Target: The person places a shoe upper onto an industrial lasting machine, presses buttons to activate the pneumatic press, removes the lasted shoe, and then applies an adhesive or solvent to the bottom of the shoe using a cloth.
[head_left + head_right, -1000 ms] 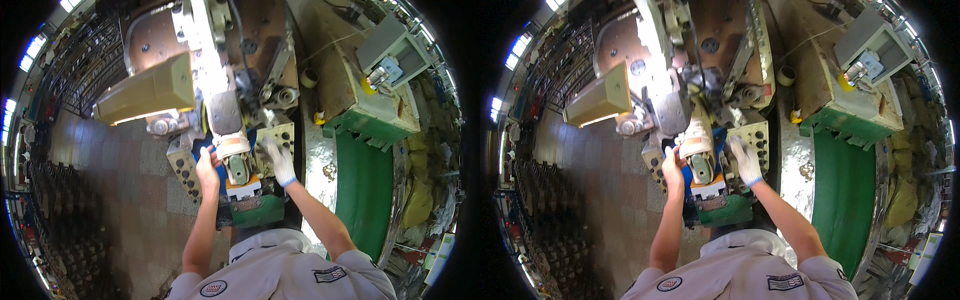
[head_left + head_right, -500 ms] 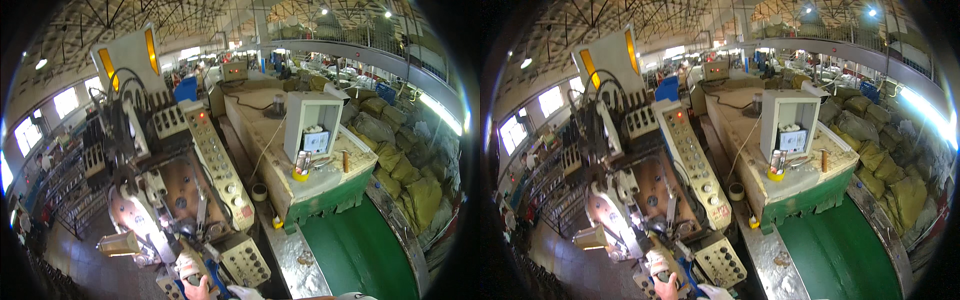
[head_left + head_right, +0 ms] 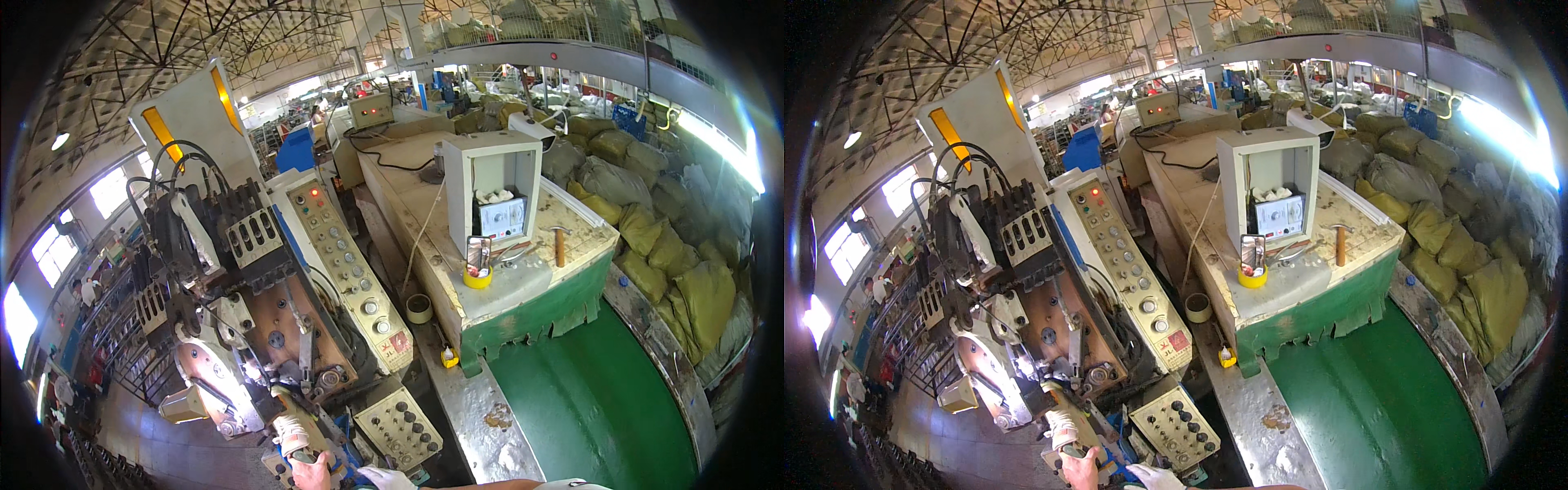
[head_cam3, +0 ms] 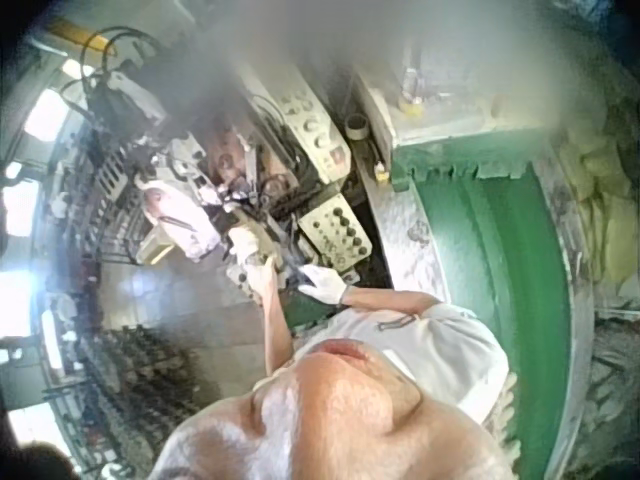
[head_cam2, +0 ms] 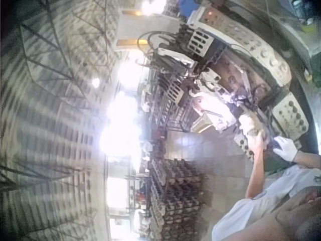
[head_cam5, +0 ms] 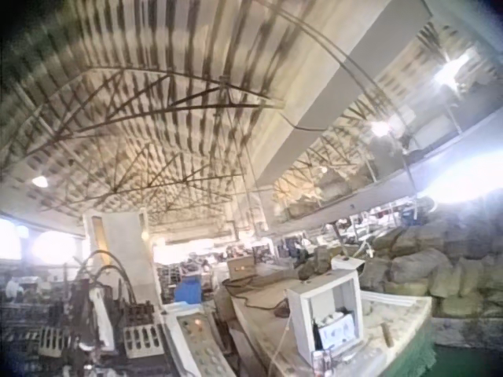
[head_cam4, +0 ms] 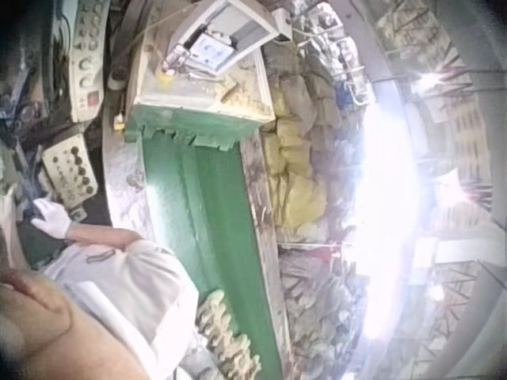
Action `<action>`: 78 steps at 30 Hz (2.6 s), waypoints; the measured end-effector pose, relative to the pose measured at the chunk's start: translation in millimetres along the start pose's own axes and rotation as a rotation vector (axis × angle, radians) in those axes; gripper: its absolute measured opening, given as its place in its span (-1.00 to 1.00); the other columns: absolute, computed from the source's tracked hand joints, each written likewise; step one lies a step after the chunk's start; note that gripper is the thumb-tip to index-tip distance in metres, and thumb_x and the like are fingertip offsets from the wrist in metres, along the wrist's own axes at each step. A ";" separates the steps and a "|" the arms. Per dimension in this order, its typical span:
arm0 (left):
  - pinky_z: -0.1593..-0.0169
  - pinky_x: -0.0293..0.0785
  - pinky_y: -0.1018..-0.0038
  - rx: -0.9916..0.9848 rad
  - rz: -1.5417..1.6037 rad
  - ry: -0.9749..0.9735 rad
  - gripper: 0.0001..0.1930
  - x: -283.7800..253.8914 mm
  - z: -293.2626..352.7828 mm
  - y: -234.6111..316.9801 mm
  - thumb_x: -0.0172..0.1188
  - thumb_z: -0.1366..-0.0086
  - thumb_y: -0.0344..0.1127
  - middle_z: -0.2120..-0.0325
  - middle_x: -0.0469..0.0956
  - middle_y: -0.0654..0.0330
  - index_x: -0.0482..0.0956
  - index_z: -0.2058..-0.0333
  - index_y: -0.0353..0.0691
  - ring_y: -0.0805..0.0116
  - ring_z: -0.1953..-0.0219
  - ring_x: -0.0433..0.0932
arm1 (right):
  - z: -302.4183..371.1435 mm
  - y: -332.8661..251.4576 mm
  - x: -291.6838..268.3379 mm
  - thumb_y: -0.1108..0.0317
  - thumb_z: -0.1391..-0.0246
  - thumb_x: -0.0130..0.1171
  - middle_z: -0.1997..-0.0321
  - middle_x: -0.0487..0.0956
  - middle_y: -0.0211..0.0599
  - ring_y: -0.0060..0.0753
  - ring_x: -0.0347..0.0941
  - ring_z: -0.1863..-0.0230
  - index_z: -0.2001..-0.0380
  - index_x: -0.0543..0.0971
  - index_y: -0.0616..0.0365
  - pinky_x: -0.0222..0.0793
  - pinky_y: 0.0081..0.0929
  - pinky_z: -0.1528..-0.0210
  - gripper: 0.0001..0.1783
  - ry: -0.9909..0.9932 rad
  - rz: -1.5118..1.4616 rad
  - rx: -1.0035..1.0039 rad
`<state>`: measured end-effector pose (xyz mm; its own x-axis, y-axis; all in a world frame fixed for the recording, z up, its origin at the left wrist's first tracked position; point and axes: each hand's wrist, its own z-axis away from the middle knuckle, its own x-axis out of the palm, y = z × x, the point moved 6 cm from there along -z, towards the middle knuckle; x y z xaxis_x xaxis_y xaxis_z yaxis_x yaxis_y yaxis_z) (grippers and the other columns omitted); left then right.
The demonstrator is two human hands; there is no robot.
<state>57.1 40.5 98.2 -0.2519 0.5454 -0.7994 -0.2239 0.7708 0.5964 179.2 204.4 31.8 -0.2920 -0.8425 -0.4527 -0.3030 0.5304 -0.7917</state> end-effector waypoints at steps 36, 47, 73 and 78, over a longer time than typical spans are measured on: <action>0.02 0.68 0.12 -0.300 1.170 -1.299 -0.45 64.7 103.7 -49.8 0.23 -0.29 -0.19 -0.01 0.65 -0.11 0.53 -0.20 -0.36 0.04 0.06 0.71 | -68.2 -35.0 -94.5 0.03 -0.20 0.27 -0.22 0.61 -0.05 -0.04 0.65 -0.08 -0.36 0.41 0.16 0.57 -0.08 -0.21 -0.26 0.292 -1.624 0.343; 0.10 0.55 0.42 -0.054 1.093 -1.320 -0.57 53.5 96.3 154.4 0.39 -0.33 -0.06 0.26 0.71 0.20 0.69 0.07 -0.36 0.38 0.24 0.66 | -15.3 -41.6 -153.9 0.05 -0.12 0.38 -0.38 0.47 -0.17 -0.33 0.41 -0.34 -0.48 0.22 0.34 0.28 -0.35 -0.40 -0.01 0.288 -1.074 0.232; -0.02 0.50 0.03 0.970 -0.420 -0.354 -0.72 80.2 92.5 -22.1 0.20 -0.43 -0.25 0.15 0.64 -0.16 0.62 0.13 -0.42 -0.16 0.07 0.60 | 452.1 337.9 -398.1 -0.31 -0.14 0.18 -0.29 0.58 0.04 0.07 0.55 -0.25 -0.47 0.26 0.07 0.47 -0.11 -0.26 -0.01 -0.183 0.661 1.860; -0.07 0.43 0.02 1.026 -0.390 -0.250 -0.76 87.1 106.3 -7.0 0.16 -0.43 -0.30 0.14 0.63 -0.06 0.63 0.19 -0.42 -0.11 0.04 0.55 | 443.6 412.7 -372.0 -0.18 -0.29 0.07 -0.21 0.63 -0.02 0.00 0.55 -0.26 -0.10 0.68 0.08 0.50 -0.09 -0.24 -0.39 -0.544 0.541 1.734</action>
<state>136.7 117.7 16.7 -0.1123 0.1695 -0.9791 0.6636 0.7462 0.0531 565.2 695.0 -308.5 0.3528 -0.7589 -0.5474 0.9321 0.3360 0.1349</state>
